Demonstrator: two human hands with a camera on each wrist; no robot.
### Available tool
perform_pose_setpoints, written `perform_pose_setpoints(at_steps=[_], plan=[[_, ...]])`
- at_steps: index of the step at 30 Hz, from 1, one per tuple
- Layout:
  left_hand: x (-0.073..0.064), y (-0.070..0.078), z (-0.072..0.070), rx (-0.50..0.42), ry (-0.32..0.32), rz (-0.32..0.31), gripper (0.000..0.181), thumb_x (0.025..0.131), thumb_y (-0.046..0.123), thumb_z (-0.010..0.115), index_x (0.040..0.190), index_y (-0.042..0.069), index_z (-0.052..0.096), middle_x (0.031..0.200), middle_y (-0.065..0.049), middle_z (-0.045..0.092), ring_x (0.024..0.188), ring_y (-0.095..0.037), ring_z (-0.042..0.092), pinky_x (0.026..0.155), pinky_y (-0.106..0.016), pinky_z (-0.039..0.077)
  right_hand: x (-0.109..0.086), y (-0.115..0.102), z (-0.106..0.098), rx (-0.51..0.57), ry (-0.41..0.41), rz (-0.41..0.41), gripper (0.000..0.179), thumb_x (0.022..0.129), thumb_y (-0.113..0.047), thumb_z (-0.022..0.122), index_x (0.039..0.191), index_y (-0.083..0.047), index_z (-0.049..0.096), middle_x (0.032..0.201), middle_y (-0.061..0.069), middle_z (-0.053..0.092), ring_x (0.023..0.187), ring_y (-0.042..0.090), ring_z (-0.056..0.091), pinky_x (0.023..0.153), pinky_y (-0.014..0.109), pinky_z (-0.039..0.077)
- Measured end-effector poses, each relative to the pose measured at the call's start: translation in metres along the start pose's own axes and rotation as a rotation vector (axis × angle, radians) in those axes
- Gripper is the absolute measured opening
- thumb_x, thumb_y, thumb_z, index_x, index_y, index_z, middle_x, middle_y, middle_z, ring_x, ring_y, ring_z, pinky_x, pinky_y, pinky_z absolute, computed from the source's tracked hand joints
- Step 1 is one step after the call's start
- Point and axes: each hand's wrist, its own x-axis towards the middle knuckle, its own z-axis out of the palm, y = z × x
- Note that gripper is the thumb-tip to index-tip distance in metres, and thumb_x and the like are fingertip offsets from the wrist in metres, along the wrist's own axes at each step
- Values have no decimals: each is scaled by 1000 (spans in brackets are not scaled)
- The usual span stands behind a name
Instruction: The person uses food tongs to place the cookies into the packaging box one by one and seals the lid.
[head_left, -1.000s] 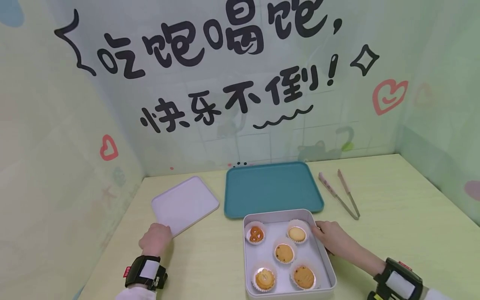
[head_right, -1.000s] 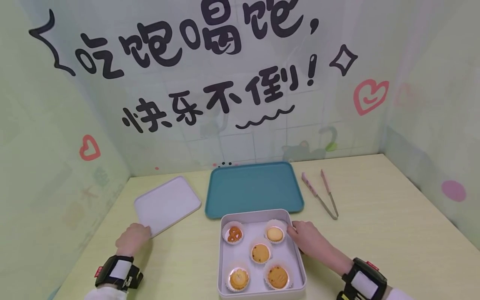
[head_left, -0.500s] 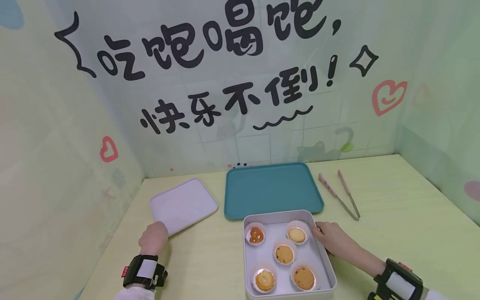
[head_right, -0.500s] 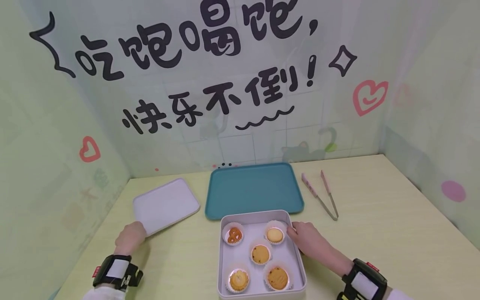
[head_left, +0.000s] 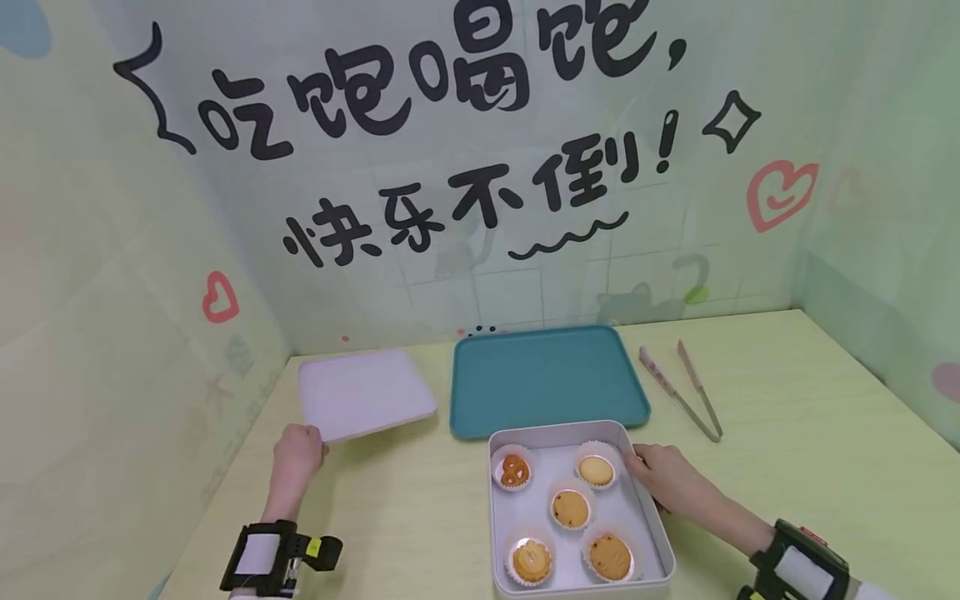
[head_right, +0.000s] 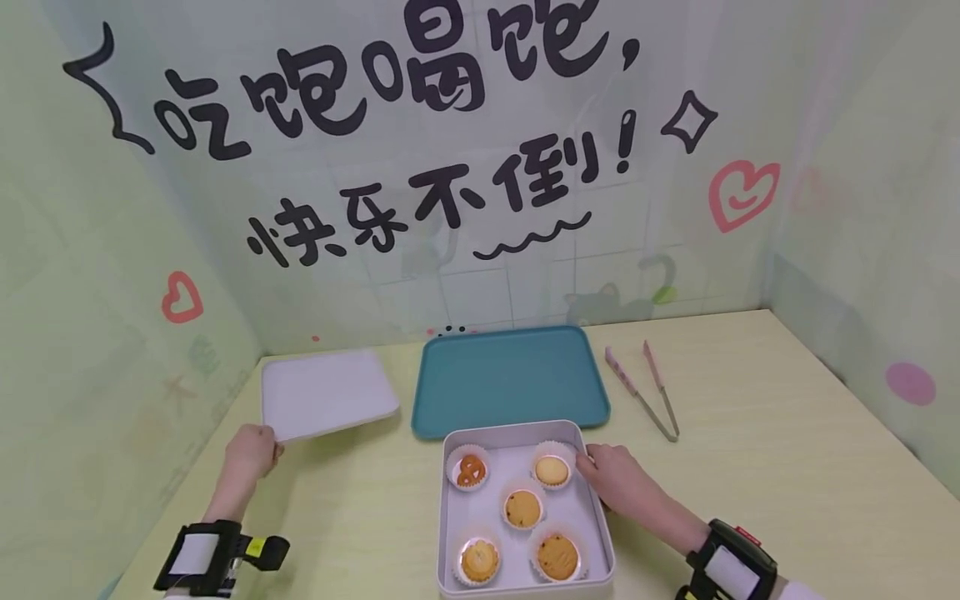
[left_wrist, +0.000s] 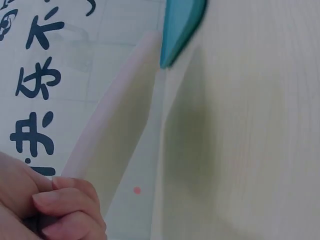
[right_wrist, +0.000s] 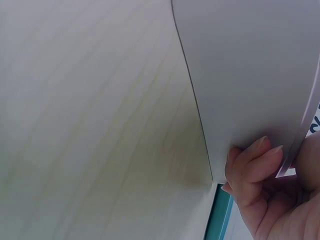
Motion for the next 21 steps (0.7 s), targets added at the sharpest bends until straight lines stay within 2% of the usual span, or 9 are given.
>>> perform_pose_setpoints(at_steps=[2, 7, 11, 15, 18, 21], plan=[[-4, 11, -1, -124, -13, -54, 30, 89, 4, 24, 71, -8, 46, 56, -6, 48, 44, -13, 41, 41, -24, 34, 0, 1, 0, 3, 0, 3, 19, 91, -11, 44, 86, -1, 60, 57, 4, 46, 48, 15, 46, 38, 28, 38], [-21, 47, 2, -302, -77, -75, 27, 95, 8, 22, 92, -11, 41, 60, -7, 48, 46, -10, 41, 41, -20, 34, -1, 2, -1, 2, -5, -2, 20, 91, -12, 44, 89, 0, 61, 58, 3, 47, 50, 14, 47, 40, 28, 38], [-37, 74, 12, -424, -101, -45, 25, 97, 10, 25, 100, -12, 38, 62, -7, 45, 49, -9, 39, 41, -19, 32, -1, 2, -1, 1, -8, -4, 21, 92, -12, 45, 92, 1, 62, 57, 3, 46, 49, 14, 46, 40, 28, 37], [-51, 97, 28, -531, -144, 5, 22, 97, 8, 27, 99, -10, 38, 62, -7, 44, 48, -9, 37, 40, -17, 29, -1, 1, -1, 20, -23, 23, 23, 92, -14, 44, 97, 2, 61, 54, 3, 43, 44, 15, 43, 38, 27, 37], [-58, 112, 42, -573, -185, 49, 19, 97, 8, 29, 96, -9, 39, 61, -7, 43, 47, -9, 35, 39, -17, 27, -1, 1, -1, 30, -24, 39, 23, 92, -14, 44, 98, 1, 61, 53, 3, 41, 42, 15, 42, 37, 27, 36], [-65, 124, 54, -594, -222, 88, 17, 97, 7, 30, 93, -7, 39, 60, -6, 43, 46, -9, 34, 39, -17, 26, 0, 1, 0, 28, -18, 29, 20, 92, -13, 45, 88, -2, 60, 52, 2, 38, 41, 14, 41, 37, 27, 36]])
